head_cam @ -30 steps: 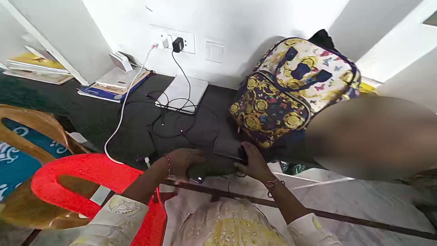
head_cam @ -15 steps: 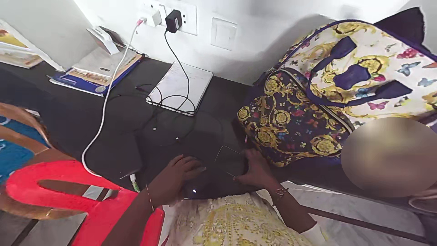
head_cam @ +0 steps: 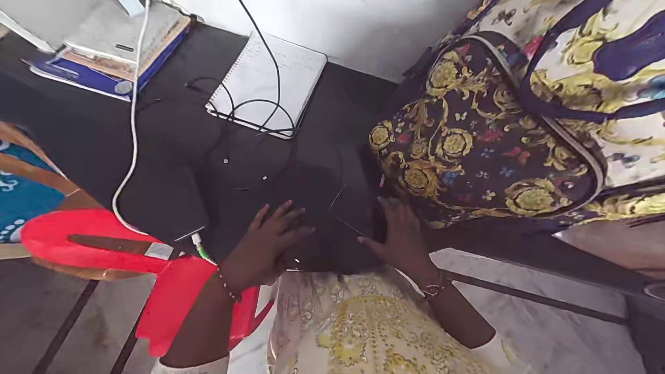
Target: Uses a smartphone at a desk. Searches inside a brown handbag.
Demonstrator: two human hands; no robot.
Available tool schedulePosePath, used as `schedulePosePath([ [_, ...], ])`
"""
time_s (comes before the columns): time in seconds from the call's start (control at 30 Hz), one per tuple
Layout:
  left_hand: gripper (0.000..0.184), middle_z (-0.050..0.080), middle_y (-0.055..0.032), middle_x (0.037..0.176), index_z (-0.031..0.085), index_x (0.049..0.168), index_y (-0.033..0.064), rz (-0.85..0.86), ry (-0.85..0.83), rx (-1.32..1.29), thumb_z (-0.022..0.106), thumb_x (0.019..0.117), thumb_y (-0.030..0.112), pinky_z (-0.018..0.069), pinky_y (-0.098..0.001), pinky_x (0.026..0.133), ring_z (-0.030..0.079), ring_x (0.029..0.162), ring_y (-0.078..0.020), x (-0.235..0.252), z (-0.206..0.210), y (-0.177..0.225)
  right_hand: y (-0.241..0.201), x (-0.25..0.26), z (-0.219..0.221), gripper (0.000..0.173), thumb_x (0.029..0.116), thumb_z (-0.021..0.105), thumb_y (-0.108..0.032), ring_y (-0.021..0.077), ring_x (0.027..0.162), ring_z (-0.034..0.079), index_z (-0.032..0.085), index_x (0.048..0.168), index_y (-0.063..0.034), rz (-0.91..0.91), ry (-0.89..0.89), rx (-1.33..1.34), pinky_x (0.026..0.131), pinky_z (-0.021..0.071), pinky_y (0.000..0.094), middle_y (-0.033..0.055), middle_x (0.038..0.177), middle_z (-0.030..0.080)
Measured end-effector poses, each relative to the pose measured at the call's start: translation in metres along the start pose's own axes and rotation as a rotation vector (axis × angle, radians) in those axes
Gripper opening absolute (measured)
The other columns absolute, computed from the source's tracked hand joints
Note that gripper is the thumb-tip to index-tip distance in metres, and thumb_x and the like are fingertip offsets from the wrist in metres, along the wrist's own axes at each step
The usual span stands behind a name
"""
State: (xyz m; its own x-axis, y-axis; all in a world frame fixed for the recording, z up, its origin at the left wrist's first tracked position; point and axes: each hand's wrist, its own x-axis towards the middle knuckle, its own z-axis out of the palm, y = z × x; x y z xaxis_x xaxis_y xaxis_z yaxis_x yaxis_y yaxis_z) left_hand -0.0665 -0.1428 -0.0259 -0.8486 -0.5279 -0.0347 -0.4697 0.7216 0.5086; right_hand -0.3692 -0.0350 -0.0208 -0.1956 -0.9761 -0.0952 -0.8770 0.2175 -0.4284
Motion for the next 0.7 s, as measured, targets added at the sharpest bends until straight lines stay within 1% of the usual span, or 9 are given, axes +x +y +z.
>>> schedulePosePath([
  [0.07,0.089,0.049,-0.0125,0.155,0.064,0.138,0.0312,-0.021,0.012,0.023,0.090,0.0550,0.015,0.0185,-0.0802,0.111,0.032,0.149,-0.0476,0.004,0.000,-0.001,0.004,-0.011,-0.007,0.094,0.0770,0.079,-0.057,0.0462,0.135,0.049,0.050,0.148,-0.0017,-0.054,0.044,0.036,0.106,0.0411,0.0650,0.0257,0.146,0.052],
  [0.13,0.091,0.048,-0.0138,0.155,0.064,0.139,0.0318,-0.054,0.052,0.049,0.088,0.0530,0.012,0.0198,-0.0811,0.110,0.032,0.148,-0.0490,0.004,0.005,0.003,0.015,-0.027,-0.015,0.084,0.0814,0.076,-0.052,0.0447,0.131,0.053,0.054,0.145,-0.0012,-0.101,0.097,0.095,0.105,0.0445,0.0608,0.0254,0.143,0.055],
  [0.3,0.095,0.044,-0.0202,0.157,0.057,0.147,0.0269,-0.179,0.155,0.113,0.078,0.0560,0.012,0.0211,-0.0816,0.107,0.031,0.147,-0.0525,-0.004,0.019,0.020,0.060,-0.068,-0.047,0.056,0.0898,0.069,-0.034,0.0319,0.115,0.065,0.063,0.134,0.0003,-0.147,0.192,0.204,0.094,0.0557,0.0434,0.0253,0.133,0.062],
  [0.37,0.096,0.040,-0.0237,0.158,0.056,0.147,0.0242,-0.246,0.222,0.103,0.076,0.0541,0.017,0.0205,-0.0827,0.106,0.026,0.148,-0.0562,-0.010,0.026,0.029,0.084,-0.084,-0.059,0.047,0.0916,0.068,-0.030,0.0229,0.108,0.067,0.065,0.128,-0.0008,-0.189,0.246,0.234,0.090,0.0563,0.0335,0.0226,0.128,0.064],
  [0.43,0.095,0.031,-0.0262,0.162,0.056,0.148,0.0182,-0.327,0.280,0.031,0.077,0.0545,0.022,0.0174,-0.0829,0.107,0.016,0.149,-0.0592,-0.014,0.034,0.040,0.108,-0.099,-0.071,0.042,0.0945,0.066,-0.030,0.0163,0.103,0.065,0.065,0.126,-0.0015,-0.229,0.306,0.244,0.090,0.0540,0.0258,0.0205,0.121,0.066],
  [0.5,0.093,0.019,-0.0293,0.165,0.055,0.147,0.0094,-0.427,0.361,-0.091,0.077,0.0586,0.026,0.0140,-0.0794,0.112,0.004,0.151,-0.0588,-0.017,0.050,0.054,0.130,-0.114,-0.086,0.037,0.0955,0.064,-0.028,0.0117,0.102,0.063,0.065,0.123,-0.0023,-0.262,0.355,0.243,0.090,0.0509,0.0199,0.0183,0.115,0.066],
  [0.53,0.093,0.015,-0.0309,0.166,0.054,0.147,0.0063,-0.464,0.427,-0.124,0.076,0.0598,0.029,0.0134,-0.0752,0.115,0.002,0.151,-0.0573,-0.016,0.059,0.058,0.141,-0.119,-0.095,0.035,0.0952,0.064,-0.027,0.0108,0.101,0.063,0.066,0.121,-0.0031,-0.278,0.375,0.249,0.089,0.0513,0.0190,0.0172,0.112,0.066],
  [0.63,0.094,0.010,-0.0349,0.165,0.054,0.145,0.0018,-0.542,0.592,-0.141,0.077,0.0619,0.037,0.0135,-0.0657,0.121,0.002,0.153,-0.0534,-0.008,0.083,0.063,0.175,-0.133,-0.119,0.029,0.0980,0.063,-0.027,0.0069,0.101,0.064,0.065,0.121,-0.0099,-0.352,0.396,0.278,0.088,0.0522,0.0172,0.0106,0.112,0.066],
  [0.7,0.095,0.005,-0.0338,0.165,0.055,0.143,0.0008,-0.572,0.675,-0.171,0.080,0.0568,0.033,0.0185,-0.0638,0.121,0.005,0.153,-0.0512,-0.003,0.090,0.066,0.198,-0.141,-0.132,0.026,0.0994,0.062,-0.027,0.0052,0.100,0.063,0.064,0.120,-0.0102,-0.401,0.416,0.289,0.087,0.0514,0.0151,0.0095,0.111,0.065],
])
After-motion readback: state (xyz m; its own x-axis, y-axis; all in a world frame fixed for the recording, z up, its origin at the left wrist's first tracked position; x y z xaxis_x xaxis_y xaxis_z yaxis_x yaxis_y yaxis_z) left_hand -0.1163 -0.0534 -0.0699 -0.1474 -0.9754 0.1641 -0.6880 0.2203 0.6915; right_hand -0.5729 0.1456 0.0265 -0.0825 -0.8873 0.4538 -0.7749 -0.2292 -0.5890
